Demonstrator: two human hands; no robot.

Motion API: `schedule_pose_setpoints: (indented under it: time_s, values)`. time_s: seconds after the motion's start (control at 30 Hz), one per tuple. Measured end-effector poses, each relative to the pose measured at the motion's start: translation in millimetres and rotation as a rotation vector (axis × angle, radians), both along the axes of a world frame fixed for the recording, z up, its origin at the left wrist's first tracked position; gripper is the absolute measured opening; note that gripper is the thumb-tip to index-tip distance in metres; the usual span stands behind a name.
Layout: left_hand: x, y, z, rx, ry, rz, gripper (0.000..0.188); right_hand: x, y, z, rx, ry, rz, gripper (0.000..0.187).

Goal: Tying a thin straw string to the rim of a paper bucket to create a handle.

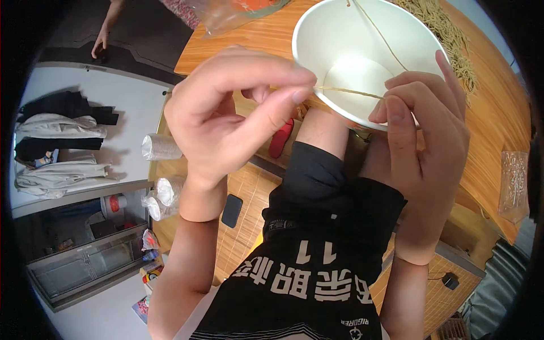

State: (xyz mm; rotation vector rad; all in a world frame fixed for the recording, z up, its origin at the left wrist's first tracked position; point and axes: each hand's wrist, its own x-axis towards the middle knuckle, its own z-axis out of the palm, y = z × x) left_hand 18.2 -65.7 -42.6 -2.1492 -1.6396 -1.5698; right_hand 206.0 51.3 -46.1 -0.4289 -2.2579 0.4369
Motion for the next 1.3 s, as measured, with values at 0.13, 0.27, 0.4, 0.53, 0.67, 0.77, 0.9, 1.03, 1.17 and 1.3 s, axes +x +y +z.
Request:
schedule_pose_setpoints:
  time_s: [0.13,0.27,0.4,0.53,0.67,0.77,0.9,1.03,1.17,1.3]
  values:
    - [-2.7,7.6,6.9,0.187,0.354,-0.069,0.026,1.6,1.7,0.5,-0.027,0.013,0.007,0.026]
    - [-0.4,7.2,11.8,0.219,0.383,-0.049,0.026,3.9,8.3,2.6,0.059,0.029,0.021,0.024]
    - [3.1,11.6,1.2,0.156,0.084,0.041,0.025,30.3,19.8,-38.1,-0.346,0.618,-0.102,0.024]
    - [8.4,20.4,8.6,0.113,-0.143,0.065,0.027,45.6,12.3,-72.3,-0.511,0.705,-0.260,0.017]
    - [2.6,28.7,9.5,0.099,-0.199,-0.049,0.030,28.1,-9.6,-81.4,-0.750,0.708,-0.169,0.018]
    - [5.5,32.4,9.0,0.046,-0.256,-0.039,0.030,24.2,-7.8,-79.0,-0.776,0.794,-0.082,0.018]
    - [6.5,35.6,9.2,-0.001,-0.284,-0.108,0.031,20.8,-12.3,-68.7,-0.774,0.749,-0.029,0.017]
    - [19.2,34.0,9.5,-0.071,-0.348,-0.127,0.032,16.3,-17.7,-55.0,-0.936,0.640,-0.066,0.016]
    - [16.4,35.0,6.8,-0.167,-0.306,-0.158,0.032,12.0,-15.6,-53.3,-1.210,0.735,0.021,0.009]
    - [11.7,39.0,6.9,-0.179,-0.307,-0.176,0.032,14.5,-11.6,-62.1,-1.197,0.950,0.132,0.008]
